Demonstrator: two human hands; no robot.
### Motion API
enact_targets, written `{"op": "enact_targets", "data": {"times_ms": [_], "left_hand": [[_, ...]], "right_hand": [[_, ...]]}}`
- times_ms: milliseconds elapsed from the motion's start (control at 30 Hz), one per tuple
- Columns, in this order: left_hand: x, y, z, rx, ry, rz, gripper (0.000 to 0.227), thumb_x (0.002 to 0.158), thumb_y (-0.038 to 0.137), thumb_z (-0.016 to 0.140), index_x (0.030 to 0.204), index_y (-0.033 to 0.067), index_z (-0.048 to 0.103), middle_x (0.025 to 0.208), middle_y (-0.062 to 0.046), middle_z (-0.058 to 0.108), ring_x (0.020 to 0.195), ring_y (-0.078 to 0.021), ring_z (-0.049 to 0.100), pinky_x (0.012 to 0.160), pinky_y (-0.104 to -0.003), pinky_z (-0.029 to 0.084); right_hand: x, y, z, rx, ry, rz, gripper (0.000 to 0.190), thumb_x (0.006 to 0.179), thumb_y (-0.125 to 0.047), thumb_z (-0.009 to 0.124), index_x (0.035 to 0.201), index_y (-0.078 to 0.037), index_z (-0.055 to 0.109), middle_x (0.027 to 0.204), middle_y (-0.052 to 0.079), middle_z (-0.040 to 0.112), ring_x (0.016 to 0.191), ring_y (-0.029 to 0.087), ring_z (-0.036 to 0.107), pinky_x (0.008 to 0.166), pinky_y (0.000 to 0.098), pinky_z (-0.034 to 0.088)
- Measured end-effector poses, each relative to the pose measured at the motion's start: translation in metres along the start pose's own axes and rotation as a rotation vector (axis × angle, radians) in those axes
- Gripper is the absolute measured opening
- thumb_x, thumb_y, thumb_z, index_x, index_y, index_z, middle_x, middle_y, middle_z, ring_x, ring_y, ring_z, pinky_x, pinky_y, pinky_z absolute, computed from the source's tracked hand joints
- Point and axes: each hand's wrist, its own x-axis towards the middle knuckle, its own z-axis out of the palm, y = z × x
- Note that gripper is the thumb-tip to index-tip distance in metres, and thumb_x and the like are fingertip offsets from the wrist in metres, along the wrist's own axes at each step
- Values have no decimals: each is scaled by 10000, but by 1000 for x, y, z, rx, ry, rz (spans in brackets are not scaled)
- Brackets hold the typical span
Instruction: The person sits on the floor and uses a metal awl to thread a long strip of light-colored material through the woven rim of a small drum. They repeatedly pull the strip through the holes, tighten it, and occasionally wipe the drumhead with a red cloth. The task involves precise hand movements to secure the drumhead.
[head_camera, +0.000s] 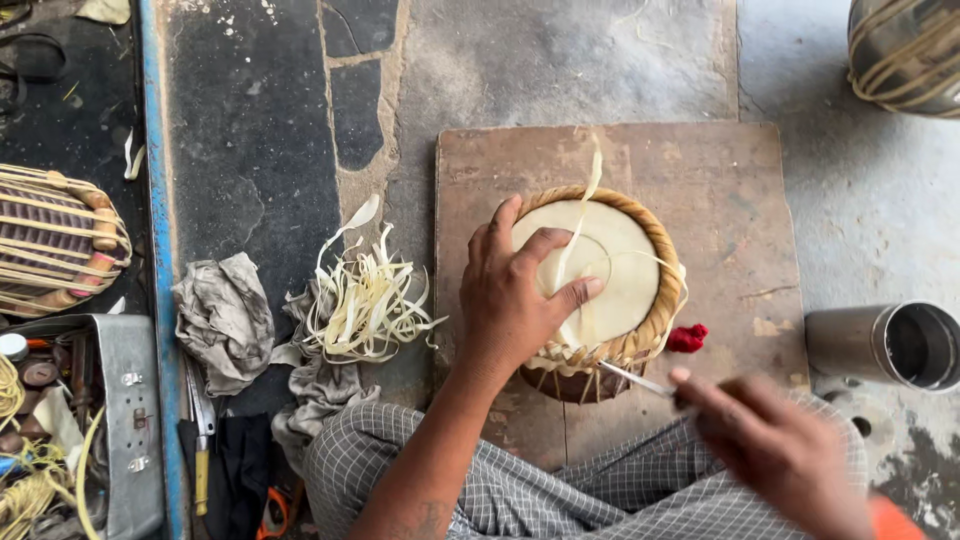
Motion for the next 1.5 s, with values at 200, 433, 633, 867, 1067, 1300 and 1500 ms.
{"op": "enact_targets", "data": {"times_ms": [200,433,633,867,1067,1300,1500], "left_hand": [[0,-4,-1,10,68,-67,544,766,530,830,1140,146,741,1517,-230,432,1303,-406,490,1013,-533,491],[4,-10,-2,-4,23,-111,540,765,514,825,1147,141,747,1526,-250,407,1321,-420,465,988,-545,472],[-1,-9,5,22,83,-54,525,759,506,839,1130,144,758,1513,-265,399,1335,-435,445,999,-554,458],[-5,8,3,21,78,10,515,754,490,843,1140,158,763,1519,-221,420,1285,-401,476,985,-541,469],[-17,12,2,25,73,11,498,759,469,851,1136,153,773,1512,-204,441,1297,-414,473,974,-544,471],[-15,13,9,51,31,102,569,737,515,858,1116,102,761,1524,-220,458,1310,-438,471,1031,-535,454],[-24,25,13,14,45,163,554,758,490,862,1132,95,756,1531,-208,460,1303,-402,480,1050,-514,448]], "right_hand": [[-4,5,40,1048,-535,676,447,873,-172,792,1289,-112,642,911,73,631,629,237,610,522,378,530],[-5,2,51,388,-263,416,399,890,-228,716,1241,-110,565,846,67,606,601,188,583,479,327,481],[10,6,50,684,-482,566,336,876,-198,792,1142,-98,613,738,103,607,584,225,600,471,353,465],[1,-6,60,1378,-517,545,218,962,-22,734,1110,-41,575,767,2,597,641,142,639,542,275,492],[6,-5,57,677,-453,655,416,728,-33,721,1138,-95,680,617,8,697,481,107,619,448,282,516],[6,13,61,1165,-892,392,405,852,-340,785,1059,-19,652,770,10,659,633,124,622,543,274,530],[13,149,70,49,-253,678,418,938,-463,657,1129,-96,721,1064,139,780,962,311,736,844,431,573]]}}
